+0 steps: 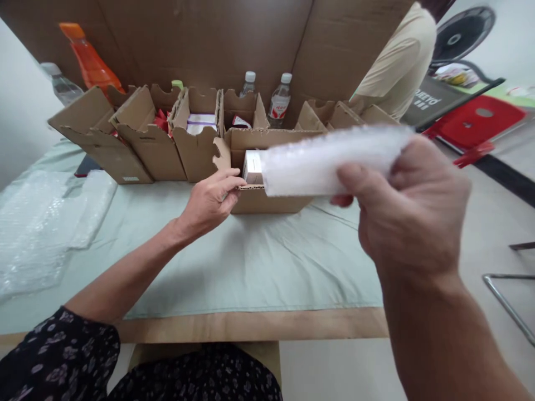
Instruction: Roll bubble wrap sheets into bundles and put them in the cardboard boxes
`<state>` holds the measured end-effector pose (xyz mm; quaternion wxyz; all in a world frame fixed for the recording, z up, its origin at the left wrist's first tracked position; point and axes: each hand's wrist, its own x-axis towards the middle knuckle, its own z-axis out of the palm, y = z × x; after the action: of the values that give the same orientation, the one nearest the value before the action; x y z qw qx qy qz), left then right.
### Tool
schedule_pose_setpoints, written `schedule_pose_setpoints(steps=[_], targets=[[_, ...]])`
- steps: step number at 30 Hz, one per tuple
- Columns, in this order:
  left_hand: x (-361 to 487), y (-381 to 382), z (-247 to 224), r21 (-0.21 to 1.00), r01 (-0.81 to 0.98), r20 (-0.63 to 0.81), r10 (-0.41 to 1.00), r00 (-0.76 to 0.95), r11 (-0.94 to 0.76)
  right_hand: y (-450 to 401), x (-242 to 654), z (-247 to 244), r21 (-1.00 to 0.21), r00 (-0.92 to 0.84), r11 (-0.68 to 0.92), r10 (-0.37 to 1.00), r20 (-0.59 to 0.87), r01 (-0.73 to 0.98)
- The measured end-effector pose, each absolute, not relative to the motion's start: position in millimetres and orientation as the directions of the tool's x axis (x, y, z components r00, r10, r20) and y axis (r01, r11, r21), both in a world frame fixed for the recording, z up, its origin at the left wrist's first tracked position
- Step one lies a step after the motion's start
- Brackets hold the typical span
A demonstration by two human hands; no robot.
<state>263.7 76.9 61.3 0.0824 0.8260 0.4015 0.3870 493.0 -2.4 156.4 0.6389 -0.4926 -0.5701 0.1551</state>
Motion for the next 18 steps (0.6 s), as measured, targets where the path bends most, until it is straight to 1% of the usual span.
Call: schedule_pose_setpoints(steps=[2,4,6,7,8,10,12,14,15,16,17,18], targets=[[265,73,51,0.475,0.589,0.621,0.723,0.301,-0.653,33,483,164,-0.829,0.256,0.473,0.797,0.547,0.298],[267,72,44,0.503,0.578,0.643,0.725,0.246,-0.642,68,472,166,-0.861,0.243,0.424,0.837,0.491,0.279],[271,73,40,0.523,0.572,0.649,0.730,0.215,-0.633,96,461,163,-0.885,0.243,0.296,0.886,0.394,0.358],[273,73,39,0.532,0.571,0.649,0.734,0.201,-0.626,106,456,161,-0.875,0.241,0.216,0.908,0.344,0.434],[275,74,37,0.540,0.569,0.648,0.738,0.188,-0.620,114,451,160,-0.839,0.235,0.138,0.925,0.299,0.527],[278,74,34,0.554,0.563,0.649,0.742,0.169,-0.613,123,443,159,-0.687,0.192,0.044,0.945,0.264,0.725],[280,73,31,0.562,0.553,0.651,0.742,0.163,-0.615,125,435,161,-0.467,0.137,0.007,0.952,0.275,0.884],[282,72,28,0.563,0.548,0.654,0.739,0.161,-0.618,127,426,164,-0.249,0.066,0.014,0.948,0.311,0.968],[282,73,27,0.562,0.550,0.655,0.738,0.159,-0.618,130,421,166,-0.166,0.027,0.029,0.946,0.324,0.986],[283,73,26,0.560,0.554,0.656,0.738,0.157,-0.616,134,416,167,-0.104,-0.013,0.050,0.944,0.329,0.993],[283,73,26,0.558,0.559,0.656,0.739,0.156,-0.613,141,413,167,-0.080,-0.070,0.102,0.942,0.329,0.992],[283,73,26,0.554,0.565,0.653,0.740,0.160,-0.611,150,410,167,-0.086,-0.136,0.172,0.935,0.328,0.981]])
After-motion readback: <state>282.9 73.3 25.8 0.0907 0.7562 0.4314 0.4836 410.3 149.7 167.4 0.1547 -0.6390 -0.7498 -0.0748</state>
